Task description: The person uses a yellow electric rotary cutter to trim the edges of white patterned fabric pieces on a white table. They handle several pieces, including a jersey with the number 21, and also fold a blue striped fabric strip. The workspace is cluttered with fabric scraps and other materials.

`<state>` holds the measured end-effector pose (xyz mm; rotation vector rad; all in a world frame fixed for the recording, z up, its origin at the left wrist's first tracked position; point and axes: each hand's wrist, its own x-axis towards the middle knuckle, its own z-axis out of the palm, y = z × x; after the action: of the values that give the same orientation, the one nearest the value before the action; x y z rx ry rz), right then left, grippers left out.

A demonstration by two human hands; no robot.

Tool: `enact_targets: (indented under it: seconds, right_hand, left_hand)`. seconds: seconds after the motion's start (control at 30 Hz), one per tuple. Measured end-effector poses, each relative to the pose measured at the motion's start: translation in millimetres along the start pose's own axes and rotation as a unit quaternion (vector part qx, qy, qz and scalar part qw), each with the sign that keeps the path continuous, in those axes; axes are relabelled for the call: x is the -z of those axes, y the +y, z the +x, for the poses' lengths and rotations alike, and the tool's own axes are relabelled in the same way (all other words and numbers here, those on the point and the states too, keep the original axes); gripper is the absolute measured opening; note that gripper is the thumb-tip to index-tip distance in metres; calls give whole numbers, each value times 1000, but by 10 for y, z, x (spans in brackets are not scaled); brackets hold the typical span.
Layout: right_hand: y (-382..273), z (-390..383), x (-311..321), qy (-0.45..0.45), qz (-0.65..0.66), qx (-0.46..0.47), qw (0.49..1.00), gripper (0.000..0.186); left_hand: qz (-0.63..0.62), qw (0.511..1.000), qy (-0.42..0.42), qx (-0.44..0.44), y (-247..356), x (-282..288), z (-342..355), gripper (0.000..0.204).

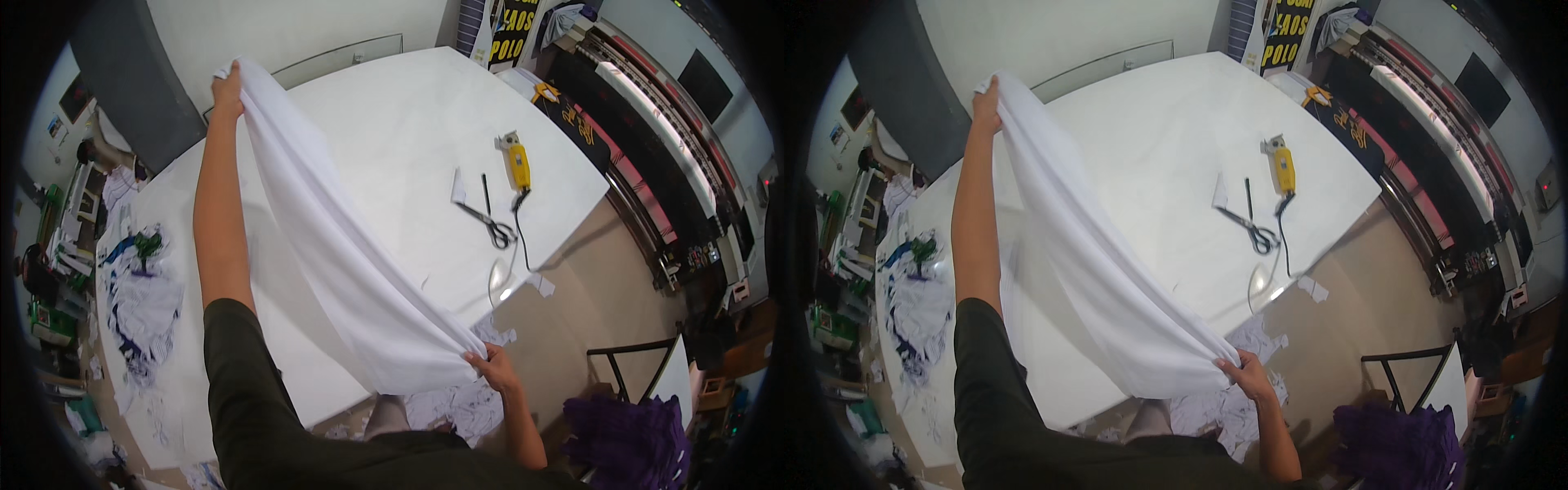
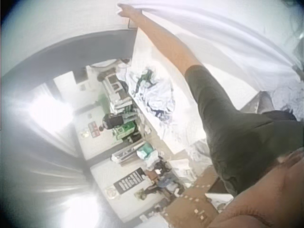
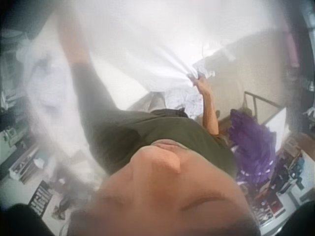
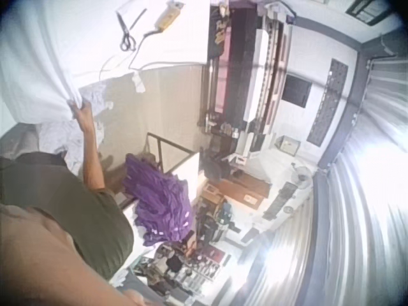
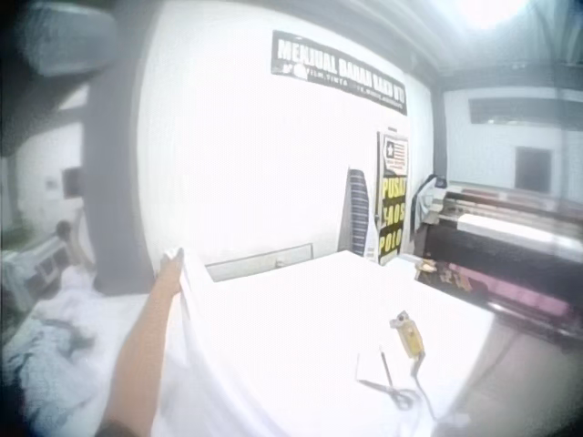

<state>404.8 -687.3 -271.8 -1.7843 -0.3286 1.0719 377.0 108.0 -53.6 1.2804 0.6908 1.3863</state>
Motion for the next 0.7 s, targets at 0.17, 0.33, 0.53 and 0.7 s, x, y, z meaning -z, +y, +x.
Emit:
enact_targets:
  seconds: [0.17, 0.33, 0.53, 0.7]
  right_hand:
    - [-365, 1237, -651, -10, 62, 38, 997, 40]
    - [-239, 1683, -654, 58, 75, -51, 994, 36]
    - [-242, 1637, -688, 93, 72, -31, 993, 33]
    - [-47, 1444, -535, 138, 49, 33, 989, 43]
  left_hand:
    - [418, 908, 11, 8, -1479, 567, 425, 103]
    - [446, 868, -198, -89, -2600, 727, -3777, 62]
    - [480, 794, -360, -91, -958, 1178, -5492, 34]
    - [482, 776, -397, -87, -923, 1393, -5702, 10]
